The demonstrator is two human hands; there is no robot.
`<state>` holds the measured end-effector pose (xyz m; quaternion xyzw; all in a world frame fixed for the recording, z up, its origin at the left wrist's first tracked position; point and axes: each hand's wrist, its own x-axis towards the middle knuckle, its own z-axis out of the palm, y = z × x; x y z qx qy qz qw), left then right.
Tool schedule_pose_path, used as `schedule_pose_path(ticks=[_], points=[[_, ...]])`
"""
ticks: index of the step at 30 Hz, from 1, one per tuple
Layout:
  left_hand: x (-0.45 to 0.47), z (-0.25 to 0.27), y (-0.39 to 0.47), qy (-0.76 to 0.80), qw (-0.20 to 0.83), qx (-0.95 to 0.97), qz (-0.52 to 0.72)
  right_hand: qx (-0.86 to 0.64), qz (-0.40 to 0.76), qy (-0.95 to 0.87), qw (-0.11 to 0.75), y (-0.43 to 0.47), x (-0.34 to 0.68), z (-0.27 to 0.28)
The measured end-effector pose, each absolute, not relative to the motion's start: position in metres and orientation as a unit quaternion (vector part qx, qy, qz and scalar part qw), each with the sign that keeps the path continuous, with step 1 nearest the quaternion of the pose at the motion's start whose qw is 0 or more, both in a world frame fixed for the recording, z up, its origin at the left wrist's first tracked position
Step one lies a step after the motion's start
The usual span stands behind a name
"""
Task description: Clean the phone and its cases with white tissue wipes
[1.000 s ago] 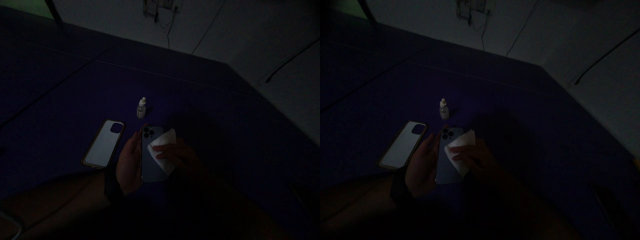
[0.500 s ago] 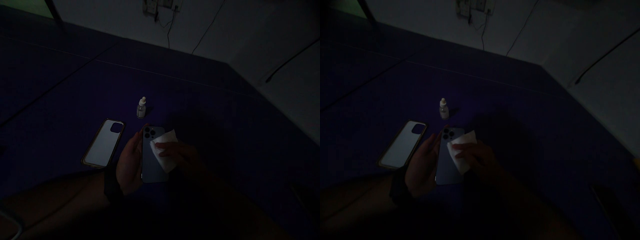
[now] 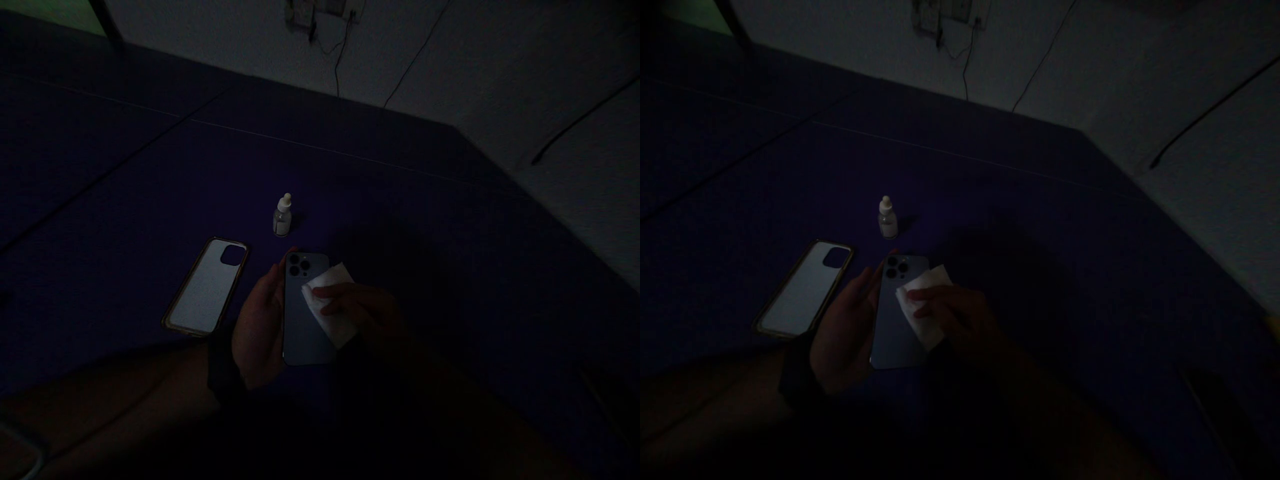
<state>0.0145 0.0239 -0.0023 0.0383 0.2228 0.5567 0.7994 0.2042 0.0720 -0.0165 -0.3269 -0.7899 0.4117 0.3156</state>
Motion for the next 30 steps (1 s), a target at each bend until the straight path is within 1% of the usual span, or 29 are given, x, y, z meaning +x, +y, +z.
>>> schedule_pose_path(ticks=[2, 4, 9, 17, 24, 26, 30], points=[[0.0147, -0.0016, 0.0238, 0.217, 0.799, 0.045, 0.558, -0.347, 0.421, -0.773, 0.323, 0.0723, 0.2025, -0.0161], [0.0150, -0.0007, 0.0239, 0.215, 0.800, 0.047, 0.558, -0.333, 0.416, -0.780, 0.328, 0.0727, 0.2010, -0.0155], [0.0154, -0.0025, 0.0246, 0.213, 0.807, 0.046, 0.548, -0.264, 0.404, -0.825, 0.293, 0.0725, 0.2018, -0.0126], [0.0156, -0.0016, 0.0248, 0.230, 0.794, 0.044, 0.561, -0.326, 0.429, -0.775, 0.331, 0.0716, 0.2028, -0.0151], [0.0164, 0.0015, 0.0255, 0.225, 0.802, 0.015, 0.553, -0.251, 0.401, -0.833, 0.288, 0.0732, 0.2031, -0.0134], [0.0165, 0.0008, 0.0252, 0.222, 0.796, 0.015, 0.563, -0.266, 0.409, -0.822, 0.294, 0.0728, 0.2039, -0.0133], [0.0159, 0.0005, 0.0253, 0.218, 0.794, 0.032, 0.566, -0.345, 0.400, -0.783, 0.329, 0.0728, 0.2041, -0.0164]])
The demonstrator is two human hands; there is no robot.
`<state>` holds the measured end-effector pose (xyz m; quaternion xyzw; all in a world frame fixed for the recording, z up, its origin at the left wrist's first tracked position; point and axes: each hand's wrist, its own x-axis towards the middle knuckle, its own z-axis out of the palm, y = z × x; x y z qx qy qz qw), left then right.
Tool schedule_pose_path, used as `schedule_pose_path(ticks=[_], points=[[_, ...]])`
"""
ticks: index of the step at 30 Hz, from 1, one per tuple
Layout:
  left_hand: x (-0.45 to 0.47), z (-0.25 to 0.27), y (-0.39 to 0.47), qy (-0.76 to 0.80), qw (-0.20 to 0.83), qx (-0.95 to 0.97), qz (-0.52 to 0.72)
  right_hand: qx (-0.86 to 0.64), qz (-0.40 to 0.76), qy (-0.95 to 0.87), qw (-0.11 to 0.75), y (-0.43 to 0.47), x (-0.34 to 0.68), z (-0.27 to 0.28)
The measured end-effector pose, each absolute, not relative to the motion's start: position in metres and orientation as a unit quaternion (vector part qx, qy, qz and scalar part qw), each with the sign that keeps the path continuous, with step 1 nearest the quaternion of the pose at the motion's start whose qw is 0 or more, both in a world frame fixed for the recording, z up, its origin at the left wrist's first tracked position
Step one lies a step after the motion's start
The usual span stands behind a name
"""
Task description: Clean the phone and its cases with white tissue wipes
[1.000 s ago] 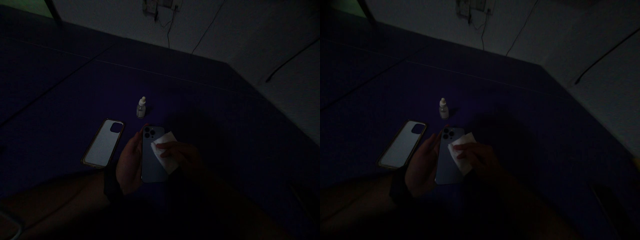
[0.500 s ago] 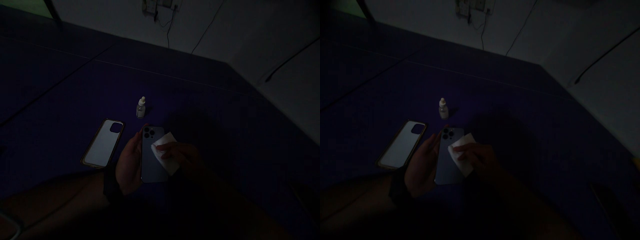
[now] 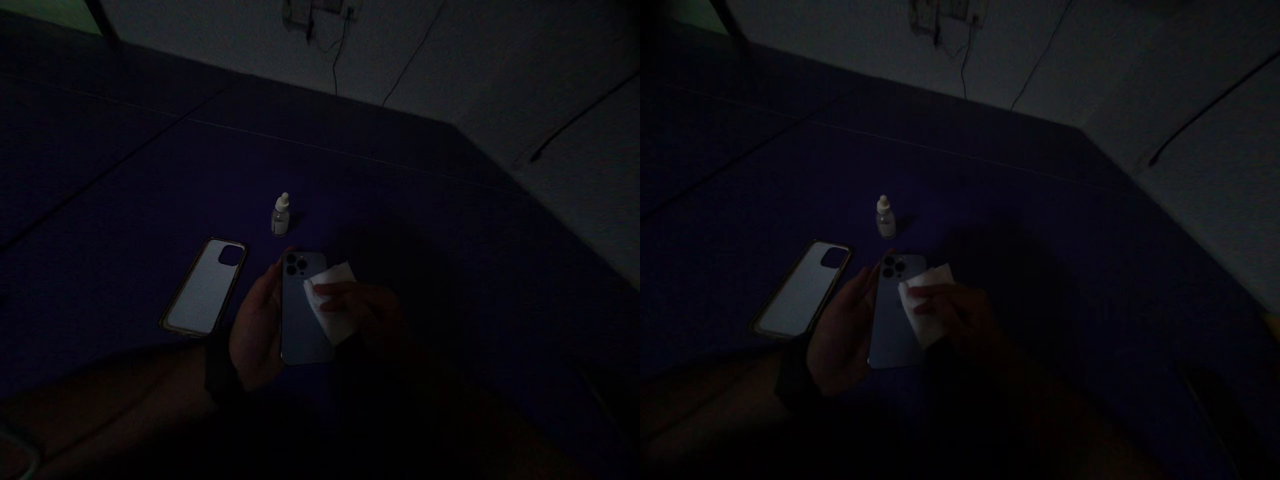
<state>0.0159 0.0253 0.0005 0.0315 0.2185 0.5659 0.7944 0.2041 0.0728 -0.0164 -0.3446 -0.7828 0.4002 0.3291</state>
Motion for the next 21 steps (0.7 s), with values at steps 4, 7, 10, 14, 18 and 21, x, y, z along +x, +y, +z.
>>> schedule_pose_path(ticks=[4, 7, 10, 14, 18, 21], points=[[0.014, 0.002, 0.027, 0.219, 0.797, 0.022, 0.562, -0.301, 0.350, -0.837, 0.294, 0.072, 0.203, -0.019], [0.013, 0.002, 0.028, 0.218, 0.803, 0.019, 0.555, -0.290, 0.262, -0.885, 0.254, 0.069, 0.204, -0.017], [0.014, 0.003, 0.030, 0.219, 0.802, 0.028, 0.555, -0.286, 0.185, -0.897, 0.282, 0.065, 0.205, -0.015], [0.016, 0.003, 0.030, 0.214, 0.806, 0.039, 0.551, -0.212, 0.128, -0.911, 0.331, 0.062, 0.210, -0.012], [0.013, 0.002, 0.027, 0.209, 0.800, 0.034, 0.561, -0.144, 0.121, -0.923, 0.336, 0.058, 0.210, -0.013], [0.011, 0.000, 0.026, 0.194, 0.806, 0.024, 0.559, -0.139, 0.118, -0.934, 0.309, 0.056, 0.203, -0.012]])
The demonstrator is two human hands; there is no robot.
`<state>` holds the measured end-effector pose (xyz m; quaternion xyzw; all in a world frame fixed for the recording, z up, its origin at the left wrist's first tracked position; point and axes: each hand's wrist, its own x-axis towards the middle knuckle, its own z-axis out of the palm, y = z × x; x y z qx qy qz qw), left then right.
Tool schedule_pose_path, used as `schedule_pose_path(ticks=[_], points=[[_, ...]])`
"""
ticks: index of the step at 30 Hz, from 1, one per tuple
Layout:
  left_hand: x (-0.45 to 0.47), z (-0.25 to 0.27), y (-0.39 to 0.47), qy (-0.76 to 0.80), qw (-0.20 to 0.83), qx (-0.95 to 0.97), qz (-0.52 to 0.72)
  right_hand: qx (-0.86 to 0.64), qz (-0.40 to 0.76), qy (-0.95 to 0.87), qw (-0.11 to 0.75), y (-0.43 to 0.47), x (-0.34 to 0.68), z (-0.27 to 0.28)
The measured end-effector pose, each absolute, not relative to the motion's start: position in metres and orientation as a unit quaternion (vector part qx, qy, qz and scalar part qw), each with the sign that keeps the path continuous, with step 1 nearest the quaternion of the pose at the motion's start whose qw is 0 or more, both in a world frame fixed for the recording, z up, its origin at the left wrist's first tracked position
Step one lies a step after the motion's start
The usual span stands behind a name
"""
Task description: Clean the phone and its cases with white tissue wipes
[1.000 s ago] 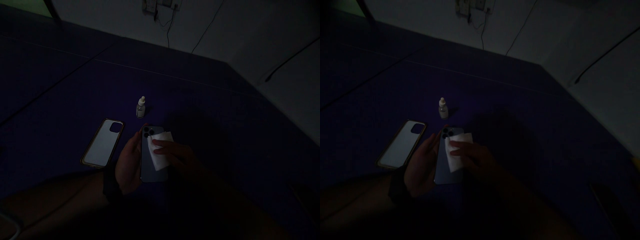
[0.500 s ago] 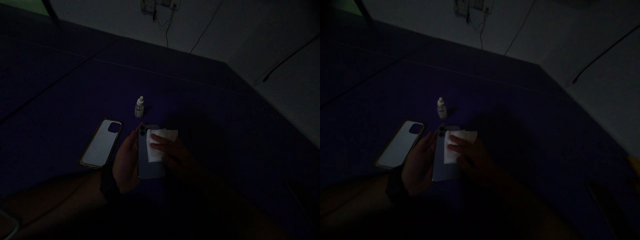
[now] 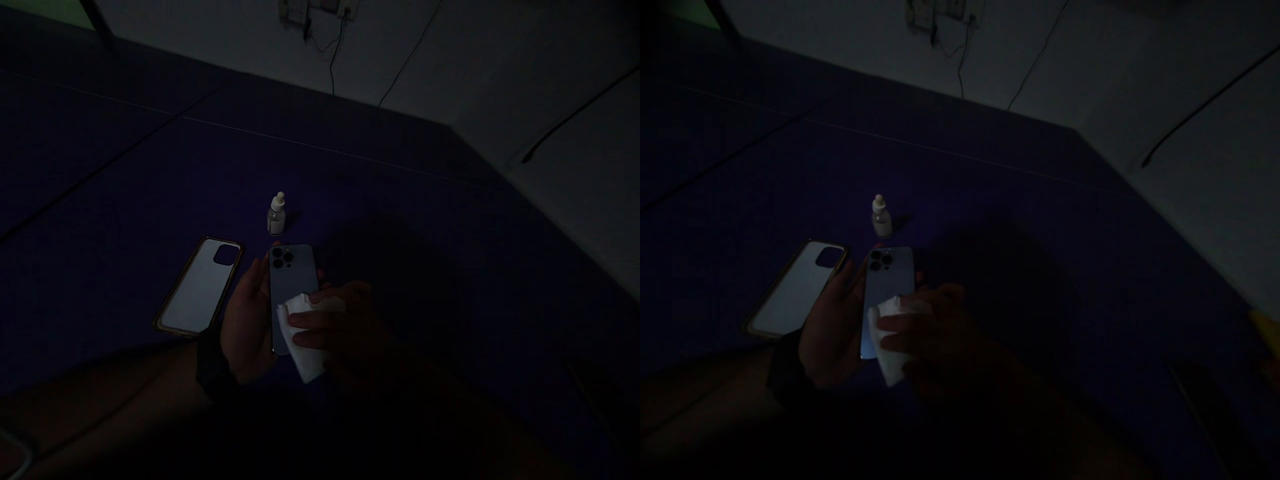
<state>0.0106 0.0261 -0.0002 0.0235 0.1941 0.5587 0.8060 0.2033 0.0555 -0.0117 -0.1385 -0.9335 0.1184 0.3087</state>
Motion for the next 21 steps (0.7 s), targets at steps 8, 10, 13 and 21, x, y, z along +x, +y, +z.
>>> schedule_pose_path(ticks=[8, 10, 13, 21], points=[[0.0130, 0.0006, 0.0282, 0.237, 0.777, 0.008, 0.583, -0.202, 0.081, -0.904, 0.367, 0.0633, 0.2052, -0.0094], [0.0128, -0.0001, 0.0281, 0.212, 0.800, 0.016, 0.561, -0.167, 0.099, -0.909, 0.368, 0.0611, 0.2045, -0.0111], [0.0118, -0.0018, 0.0290, 0.178, 0.828, 0.010, 0.532, -0.145, 0.111, -0.929, 0.322, 0.0563, 0.1997, -0.0127], [0.0108, -0.0018, 0.0281, 0.219, 0.799, 0.028, 0.559, -0.194, 0.100, -0.909, 0.354, 0.0604, 0.2028, -0.0096]])
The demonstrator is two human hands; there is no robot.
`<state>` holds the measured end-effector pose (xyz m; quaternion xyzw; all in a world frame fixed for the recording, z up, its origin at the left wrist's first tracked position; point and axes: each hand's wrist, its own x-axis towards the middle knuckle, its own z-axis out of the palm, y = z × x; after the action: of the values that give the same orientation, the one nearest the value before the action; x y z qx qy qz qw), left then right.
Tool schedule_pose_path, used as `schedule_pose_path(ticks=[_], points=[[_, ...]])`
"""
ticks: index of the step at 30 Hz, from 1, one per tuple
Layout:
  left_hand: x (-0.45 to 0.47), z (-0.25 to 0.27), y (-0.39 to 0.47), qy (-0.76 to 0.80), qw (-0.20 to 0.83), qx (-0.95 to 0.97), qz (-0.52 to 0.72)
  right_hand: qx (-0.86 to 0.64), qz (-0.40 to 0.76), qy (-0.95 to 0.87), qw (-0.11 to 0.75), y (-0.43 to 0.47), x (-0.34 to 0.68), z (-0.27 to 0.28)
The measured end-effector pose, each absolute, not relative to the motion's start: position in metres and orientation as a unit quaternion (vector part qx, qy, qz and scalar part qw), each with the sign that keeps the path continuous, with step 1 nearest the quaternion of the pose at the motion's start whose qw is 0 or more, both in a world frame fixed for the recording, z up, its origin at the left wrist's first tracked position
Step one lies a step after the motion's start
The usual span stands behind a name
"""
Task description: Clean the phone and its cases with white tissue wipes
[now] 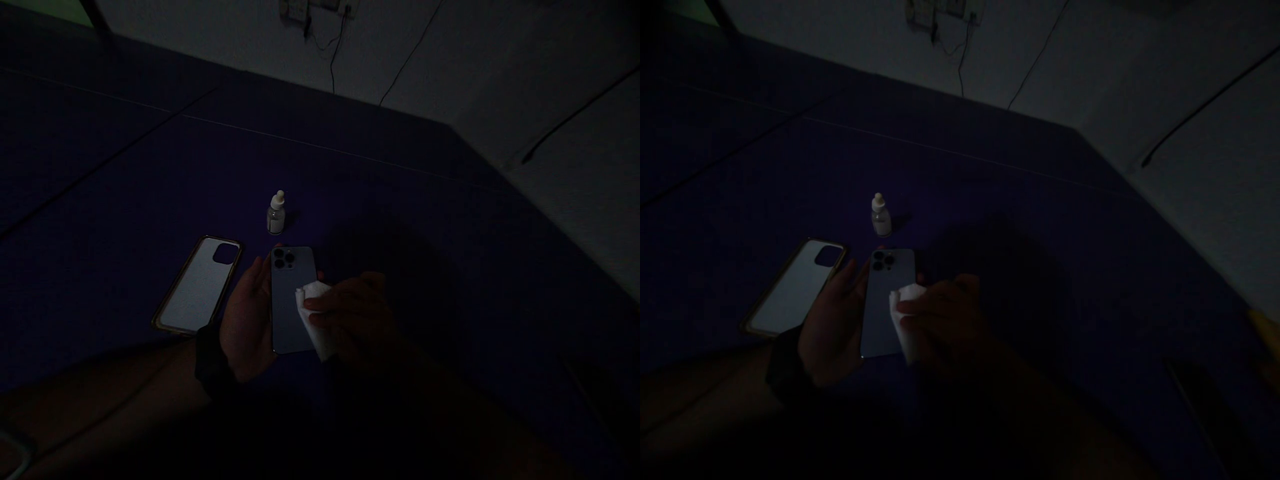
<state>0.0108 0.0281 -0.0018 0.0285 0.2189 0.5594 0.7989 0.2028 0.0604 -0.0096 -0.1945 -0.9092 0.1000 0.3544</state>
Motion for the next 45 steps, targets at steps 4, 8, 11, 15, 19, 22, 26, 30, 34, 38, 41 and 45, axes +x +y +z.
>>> schedule_pose_path(ticks=[4, 8, 11, 15, 19, 22, 26, 30, 34, 38, 41, 45], points=[[0.009, -0.003, 0.026, 0.193, 0.819, 0.025, 0.540, -0.136, 0.109, -0.930, 0.325, 0.055, 0.199, -0.012], [0.010, 0.000, 0.027, 0.198, 0.820, 0.020, 0.537, -0.183, 0.077, -0.930, 0.310, 0.054, 0.197, -0.012], [0.012, 0.003, 0.028, 0.218, 0.805, 0.023, 0.551, -0.213, 0.088, -0.904, 0.360, 0.056, 0.200, -0.010], [0.012, 0.003, 0.027, 0.197, 0.822, 0.019, 0.534, -0.147, 0.130, -0.909, 0.367, 0.055, 0.199, -0.009], [0.013, 0.002, 0.028, 0.180, 0.835, -0.002, 0.520, -0.140, 0.118, -0.935, 0.305, 0.054, 0.194, -0.010], [0.014, 0.003, 0.029, 0.198, 0.820, -0.006, 0.537, -0.195, 0.094, -0.918, 0.333, 0.056, 0.196, -0.010], [0.013, 0.002, 0.029, 0.212, 0.816, 0.002, 0.538, -0.181, 0.118, -0.903, 0.371, 0.057, 0.199, -0.010], [0.012, 0.003, 0.026, 0.181, 0.839, 0.010, 0.513, -0.147, 0.148, -0.919, 0.334, 0.051, 0.193, -0.010], [0.013, 0.006, 0.026, 0.192, 0.829, 0.007, 0.526, -0.210, 0.129, -0.904, 0.349, 0.051, 0.194, -0.011], [0.013, 0.004, 0.026, 0.210, 0.814, 0.021, 0.542, -0.194, 0.142, -0.890, 0.389, 0.055, 0.200, -0.018], [0.012, 0.000, 0.026, 0.196, 0.825, 0.028, 0.529, -0.137, 0.155, -0.918, 0.338, 0.053, 0.198, -0.019], [0.012, -0.001, 0.026, 0.166, 0.839, 0.014, 0.518, -0.156, 0.135, -0.925, 0.319, 0.053, 0.195, -0.013]])
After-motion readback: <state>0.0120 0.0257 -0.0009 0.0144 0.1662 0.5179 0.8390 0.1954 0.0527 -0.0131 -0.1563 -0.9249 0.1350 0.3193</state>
